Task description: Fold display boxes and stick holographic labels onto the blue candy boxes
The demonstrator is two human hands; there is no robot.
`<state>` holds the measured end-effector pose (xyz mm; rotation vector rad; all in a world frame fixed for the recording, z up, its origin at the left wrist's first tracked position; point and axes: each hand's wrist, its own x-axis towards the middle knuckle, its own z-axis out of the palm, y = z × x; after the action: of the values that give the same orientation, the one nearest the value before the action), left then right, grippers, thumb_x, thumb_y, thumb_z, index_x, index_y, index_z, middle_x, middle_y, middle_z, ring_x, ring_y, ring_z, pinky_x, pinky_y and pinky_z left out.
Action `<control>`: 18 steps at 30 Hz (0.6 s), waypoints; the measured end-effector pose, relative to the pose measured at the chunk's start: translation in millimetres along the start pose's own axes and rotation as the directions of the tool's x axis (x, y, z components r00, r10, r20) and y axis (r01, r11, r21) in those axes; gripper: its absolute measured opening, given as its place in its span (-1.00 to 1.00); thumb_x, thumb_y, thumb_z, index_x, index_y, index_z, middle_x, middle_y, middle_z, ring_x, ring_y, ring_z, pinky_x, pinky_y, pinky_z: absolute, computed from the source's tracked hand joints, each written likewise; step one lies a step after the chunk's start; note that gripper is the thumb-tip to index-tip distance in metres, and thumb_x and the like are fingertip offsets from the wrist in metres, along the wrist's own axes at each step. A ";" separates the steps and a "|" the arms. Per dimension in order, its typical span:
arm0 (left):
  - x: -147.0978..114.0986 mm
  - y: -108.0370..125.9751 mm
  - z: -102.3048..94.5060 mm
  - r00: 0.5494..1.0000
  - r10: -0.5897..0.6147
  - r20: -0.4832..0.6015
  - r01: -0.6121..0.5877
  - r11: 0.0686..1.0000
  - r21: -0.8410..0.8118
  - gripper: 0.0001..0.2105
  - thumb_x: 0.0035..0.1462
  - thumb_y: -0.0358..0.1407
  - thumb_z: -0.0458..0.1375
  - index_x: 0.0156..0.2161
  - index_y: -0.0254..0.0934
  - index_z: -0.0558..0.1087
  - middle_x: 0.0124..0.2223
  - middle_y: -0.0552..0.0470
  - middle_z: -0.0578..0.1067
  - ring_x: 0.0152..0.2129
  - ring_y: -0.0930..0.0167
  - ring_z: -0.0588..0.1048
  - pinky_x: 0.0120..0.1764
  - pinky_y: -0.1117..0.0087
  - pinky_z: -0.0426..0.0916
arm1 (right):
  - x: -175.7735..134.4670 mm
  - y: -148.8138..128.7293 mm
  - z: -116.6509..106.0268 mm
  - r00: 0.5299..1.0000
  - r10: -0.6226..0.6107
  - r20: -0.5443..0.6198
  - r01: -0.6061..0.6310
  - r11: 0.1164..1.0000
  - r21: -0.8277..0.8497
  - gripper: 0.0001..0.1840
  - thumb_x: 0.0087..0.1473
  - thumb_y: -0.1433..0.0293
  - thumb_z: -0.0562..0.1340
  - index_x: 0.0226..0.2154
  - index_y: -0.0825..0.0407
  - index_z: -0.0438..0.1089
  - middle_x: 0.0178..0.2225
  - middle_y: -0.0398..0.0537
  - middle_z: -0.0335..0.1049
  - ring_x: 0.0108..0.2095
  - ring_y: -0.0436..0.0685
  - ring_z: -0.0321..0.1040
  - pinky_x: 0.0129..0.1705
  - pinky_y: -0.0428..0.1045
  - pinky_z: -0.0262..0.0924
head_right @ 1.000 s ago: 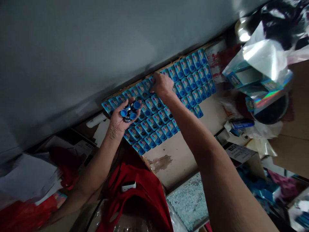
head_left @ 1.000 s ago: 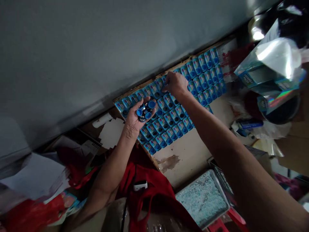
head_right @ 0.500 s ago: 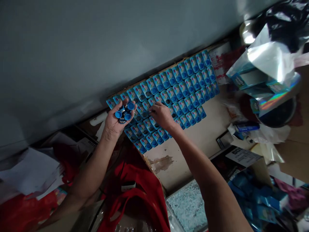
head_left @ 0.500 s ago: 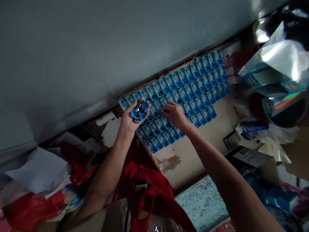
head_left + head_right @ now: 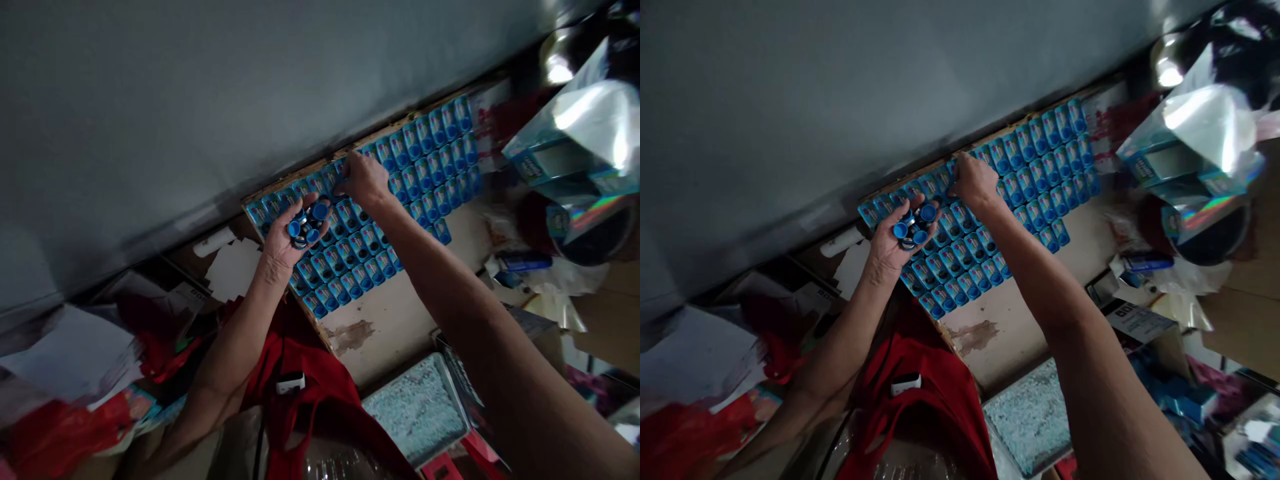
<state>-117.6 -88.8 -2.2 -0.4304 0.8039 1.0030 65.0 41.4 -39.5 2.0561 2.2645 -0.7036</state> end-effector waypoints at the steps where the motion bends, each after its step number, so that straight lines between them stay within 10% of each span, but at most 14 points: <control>1: 0.0 -1.3 0.6 1.000 -0.002 0.004 0.002 1.000 0.006 -0.74 0.37 -0.26 0.16 0.06 -0.30 0.56 -0.01 -0.14 0.68 0.00 0.19 0.65 0.11 0.10 0.56 | 3.5 1.1 -0.2 1.000 -0.023 -0.008 0.023 1.000 0.015 -0.77 0.02 0.20 0.46 -0.33 -0.07 0.48 -0.36 -0.07 0.48 -0.18 0.28 0.45 -0.16 0.10 0.33; 12: 1.2 -15.5 -2.2 1.000 -0.009 -0.029 0.009 1.000 -0.002 -0.79 0.38 -0.33 0.11 -0.11 -0.33 0.60 -0.17 -0.09 0.69 -0.19 0.33 0.69 0.04 0.21 0.60 | -106.7 -37.2 -24.5 0.968 -0.245 -0.060 0.252 0.936 0.244 -0.80 0.19 0.33 0.29 -0.16 -0.06 0.62 -0.30 -0.09 0.50 -0.35 0.08 0.36 -0.23 -0.02 0.23; 18: 1.6 -21.4 0.5 1.000 -0.016 -0.001 0.016 1.000 -0.001 -0.79 0.37 -0.34 0.13 -0.06 -0.35 0.61 -0.11 -0.13 0.69 -0.14 0.30 0.69 0.07 0.23 0.59 | -108.3 -26.2 -10.1 0.984 -0.168 -0.065 0.178 0.858 0.482 -0.91 0.04 0.42 0.31 -0.36 -0.01 0.58 -0.38 -0.13 0.47 -0.37 0.06 0.40 -0.26 -0.03 0.28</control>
<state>-98.3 -98.0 -3.9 -0.4375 0.8004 0.9886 58.5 -58.7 10.0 2.0439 2.5062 -1.4023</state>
